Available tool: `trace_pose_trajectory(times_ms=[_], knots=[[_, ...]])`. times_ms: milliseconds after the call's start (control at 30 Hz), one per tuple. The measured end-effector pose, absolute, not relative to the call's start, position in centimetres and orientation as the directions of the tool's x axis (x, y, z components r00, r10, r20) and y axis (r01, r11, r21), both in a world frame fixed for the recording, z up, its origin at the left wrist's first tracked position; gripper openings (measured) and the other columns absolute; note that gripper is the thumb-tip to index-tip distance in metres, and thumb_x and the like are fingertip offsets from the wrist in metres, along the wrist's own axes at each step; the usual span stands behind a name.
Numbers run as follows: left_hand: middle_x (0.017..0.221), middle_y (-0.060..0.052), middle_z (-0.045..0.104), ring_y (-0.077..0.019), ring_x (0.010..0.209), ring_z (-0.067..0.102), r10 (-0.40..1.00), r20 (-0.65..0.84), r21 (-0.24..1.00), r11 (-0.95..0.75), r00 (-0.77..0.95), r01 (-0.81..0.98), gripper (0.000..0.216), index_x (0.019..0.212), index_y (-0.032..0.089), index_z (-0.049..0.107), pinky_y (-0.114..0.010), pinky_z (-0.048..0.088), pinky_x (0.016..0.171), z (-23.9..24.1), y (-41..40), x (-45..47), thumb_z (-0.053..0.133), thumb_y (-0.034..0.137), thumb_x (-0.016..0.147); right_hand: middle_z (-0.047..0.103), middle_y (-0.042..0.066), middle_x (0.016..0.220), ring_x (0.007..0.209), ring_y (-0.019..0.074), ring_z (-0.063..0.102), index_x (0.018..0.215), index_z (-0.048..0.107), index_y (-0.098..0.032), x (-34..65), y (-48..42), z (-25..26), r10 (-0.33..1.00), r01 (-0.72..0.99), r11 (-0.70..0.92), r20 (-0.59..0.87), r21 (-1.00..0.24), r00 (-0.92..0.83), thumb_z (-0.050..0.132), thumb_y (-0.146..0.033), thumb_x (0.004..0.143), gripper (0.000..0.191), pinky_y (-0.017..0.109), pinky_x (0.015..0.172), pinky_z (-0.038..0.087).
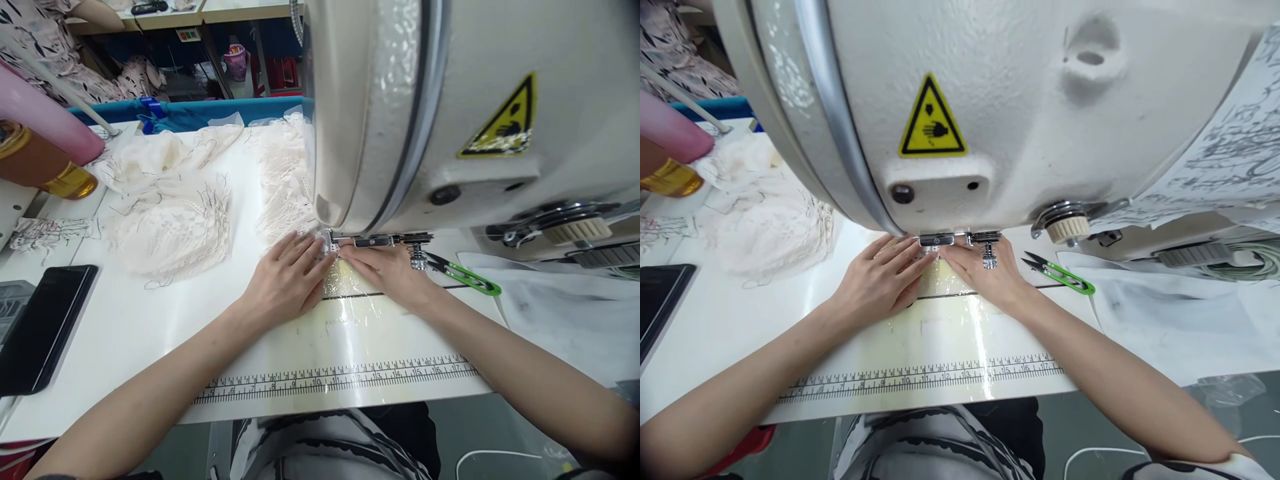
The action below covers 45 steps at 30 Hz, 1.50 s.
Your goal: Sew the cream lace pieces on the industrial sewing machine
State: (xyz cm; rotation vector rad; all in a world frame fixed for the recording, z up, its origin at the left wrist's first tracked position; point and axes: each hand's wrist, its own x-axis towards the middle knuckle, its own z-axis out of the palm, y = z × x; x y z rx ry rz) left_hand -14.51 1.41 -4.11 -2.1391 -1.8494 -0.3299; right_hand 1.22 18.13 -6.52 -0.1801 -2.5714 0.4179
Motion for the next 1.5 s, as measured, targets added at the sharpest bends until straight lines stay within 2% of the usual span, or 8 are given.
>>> trace_pose_trajectory(times_ms=[400,700,800,900,1000,1133,1300,1500], knots=[[0.134,-0.016,0.057,-0.0301,0.125,0.053,0.941,0.316,-0.081,-0.096,0.117,0.992,0.04,0.13,0.015,0.057,-0.05,0.041,0.107,-3.9,1.7,-14.5,0.045,0.031,0.096,0.073,0.002,0.103,0.089,0.0183,0.069,0.117,0.067,-0.029,1.6,19.1,-9.1,0.238,0.092,0.951,0.51,-0.295,-0.827,0.054,-0.027,0.094,0.026,0.03,0.068,0.052],[0.127,-0.012,0.062,-0.0246,0.108,0.061,0.905,0.36,-0.167,-0.176,0.226,0.97,0.037,0.127,0.007,0.057,-0.043,0.048,0.096,-4.0,1.6,-14.5,0.046,0.023,0.095,0.074,0.0,0.096,0.072,0.0131,0.068,0.112,0.068,-0.026,1.5,18.1,-7.1,0.192,0.096,0.972,0.496,-0.213,-0.847,0.058,-0.025,0.093,0.021,0.027,0.064,0.049],[0.128,-0.013,0.062,-0.0263,0.111,0.06,0.918,0.368,-0.142,-0.103,0.149,0.984,0.036,0.124,0.009,0.059,-0.047,0.043,0.103,-4.0,1.5,-14.5,0.044,0.024,0.095,0.074,0.003,0.101,0.076,0.0136,0.069,0.113,0.067,-0.024,1.7,17.2,-6.3,0.187,0.106,0.976,0.478,-0.191,-0.858,0.056,-0.027,0.094,0.022,0.026,0.064,0.048],[0.133,-0.013,0.058,-0.0304,0.121,0.054,0.933,0.353,-0.12,-0.031,0.072,0.992,0.04,0.127,0.008,0.056,-0.051,0.037,0.109,-3.9,1.5,-14.4,0.043,0.028,0.095,0.074,0.005,0.103,0.08,0.0153,0.07,0.115,0.067,-0.019,1.7,16.4,-5.8,0.217,0.116,0.961,0.424,-0.251,-0.879,0.053,-0.029,0.096,0.026,0.027,0.064,0.049],[0.136,-0.011,0.056,-0.0324,0.124,0.052,0.943,0.322,-0.105,-0.048,0.08,0.993,0.043,0.133,0.01,0.052,-0.054,0.035,0.11,-3.8,1.5,-14.4,0.045,0.028,0.095,0.073,0.005,0.105,0.086,0.0177,0.07,0.116,0.068,-0.02,1.7,16.2,-5.3,0.265,0.148,0.935,0.361,-0.322,-0.894,0.05,-0.032,0.097,0.028,0.029,0.069,0.051],[0.132,-0.009,0.059,-0.0326,0.125,0.052,0.941,0.327,-0.1,-0.058,0.088,0.993,0.041,0.132,0.012,0.054,-0.055,0.035,0.111,-3.8,1.5,-14.4,0.047,0.027,0.095,0.073,0.003,0.105,0.095,0.0205,0.068,0.117,0.068,-0.025,1.7,16.3,-4.3,0.279,0.166,0.921,0.3,-0.352,-0.912,0.049,-0.034,0.097,0.029,0.036,0.085,0.053],[0.13,-0.008,0.061,-0.0315,0.124,0.052,0.945,0.317,-0.099,-0.054,0.083,0.994,0.04,0.131,0.013,0.056,-0.054,0.033,0.112,-3.8,1.5,-14.3,0.044,0.027,0.095,0.073,0.005,0.099,0.1,0.0238,0.065,0.117,0.068,-0.027,1.9,16.0,-3.5,0.315,0.231,0.928,0.287,-0.291,-0.904,0.048,-0.036,0.097,0.03,0.046,0.096,0.049],[0.131,-0.011,0.06,-0.0322,0.124,0.053,0.954,0.295,-0.079,-0.027,0.049,0.996,0.042,0.13,0.011,0.055,-0.054,0.032,0.113,-3.6,1.6,-14.3,0.045,0.029,0.094,0.072,0.006,0.104,0.095,0.023,0.065,0.122,0.066,-0.027,1.9,15.9,-3.9,0.278,0.216,0.949,0.289,-0.229,-0.916,0.042,-0.039,0.099,0.035,0.045,0.094,0.047]])
